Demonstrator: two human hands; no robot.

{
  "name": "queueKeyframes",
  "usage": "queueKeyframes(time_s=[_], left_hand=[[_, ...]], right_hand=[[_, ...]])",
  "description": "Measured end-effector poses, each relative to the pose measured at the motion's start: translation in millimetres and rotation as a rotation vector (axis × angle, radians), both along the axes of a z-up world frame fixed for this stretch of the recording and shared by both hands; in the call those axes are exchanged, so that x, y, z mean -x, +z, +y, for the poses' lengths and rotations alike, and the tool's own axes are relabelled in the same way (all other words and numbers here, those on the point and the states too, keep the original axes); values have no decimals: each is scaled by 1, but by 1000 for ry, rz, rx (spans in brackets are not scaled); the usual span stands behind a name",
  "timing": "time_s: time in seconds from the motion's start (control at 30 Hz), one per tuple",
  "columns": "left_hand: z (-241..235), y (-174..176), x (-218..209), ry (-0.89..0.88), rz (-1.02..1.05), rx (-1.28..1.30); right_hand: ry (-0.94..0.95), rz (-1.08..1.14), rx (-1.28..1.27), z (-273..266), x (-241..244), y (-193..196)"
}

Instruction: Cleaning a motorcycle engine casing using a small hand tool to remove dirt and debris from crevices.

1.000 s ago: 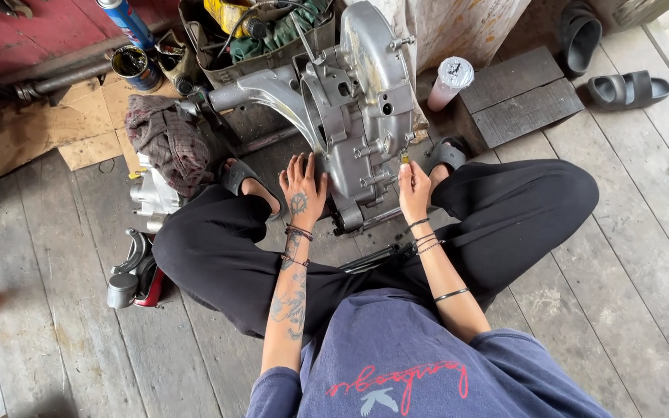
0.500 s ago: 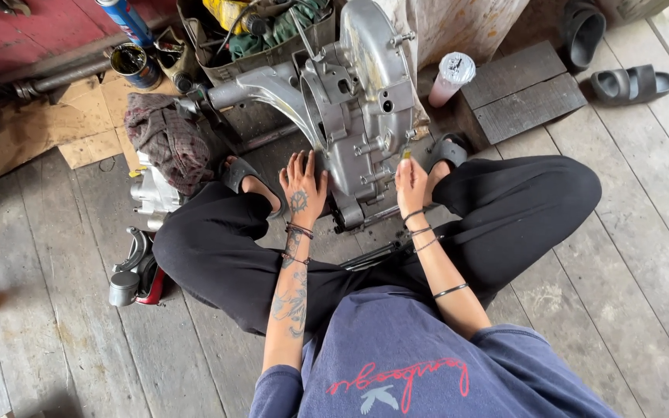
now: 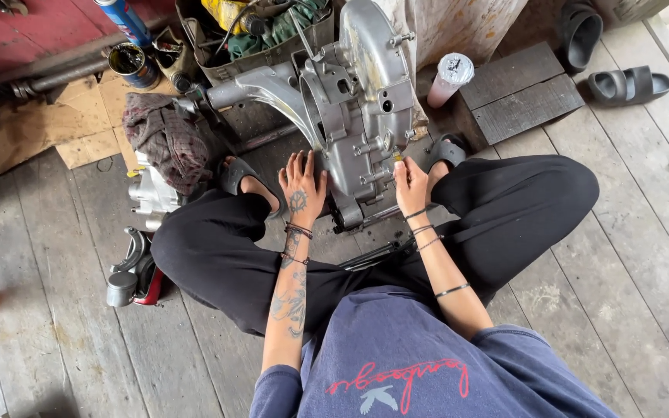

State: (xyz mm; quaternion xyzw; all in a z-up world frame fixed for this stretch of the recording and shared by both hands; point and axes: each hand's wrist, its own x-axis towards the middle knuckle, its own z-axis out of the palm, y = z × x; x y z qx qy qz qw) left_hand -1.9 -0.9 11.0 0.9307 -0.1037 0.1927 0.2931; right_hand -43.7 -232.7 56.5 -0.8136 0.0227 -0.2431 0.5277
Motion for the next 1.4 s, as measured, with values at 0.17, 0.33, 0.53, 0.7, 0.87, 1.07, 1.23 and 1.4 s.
queueKeyframes(time_s=[0.17,0.33,0.53,0.7,0.87,1.07,1.23,1.4], left_hand=[[0,-3,-2,-1,0,-11],[1,-3,-4,-1,-1,-39],[2,-1,-3,-2,-15,-5],[2,3,-2,-13,-27,-24],[0,7,1,15,-8,-52],[-1,13,-4,41,4,-70],[2,5,-1,43,-12,-64],[0,-3,-1,28,-2,14]], right_hand=[[45,24,-12,-20,-7,-42],[31,27,68,-24,-3,9],[26,-96,416,-38,-15,100],[-35,-38,818,-64,-38,165],[71,-12,930,-69,-51,186],[64,3,1039,-62,-64,190],[61,-33,1074,-67,-60,199],[-93,195,1025,-97,-48,183]])
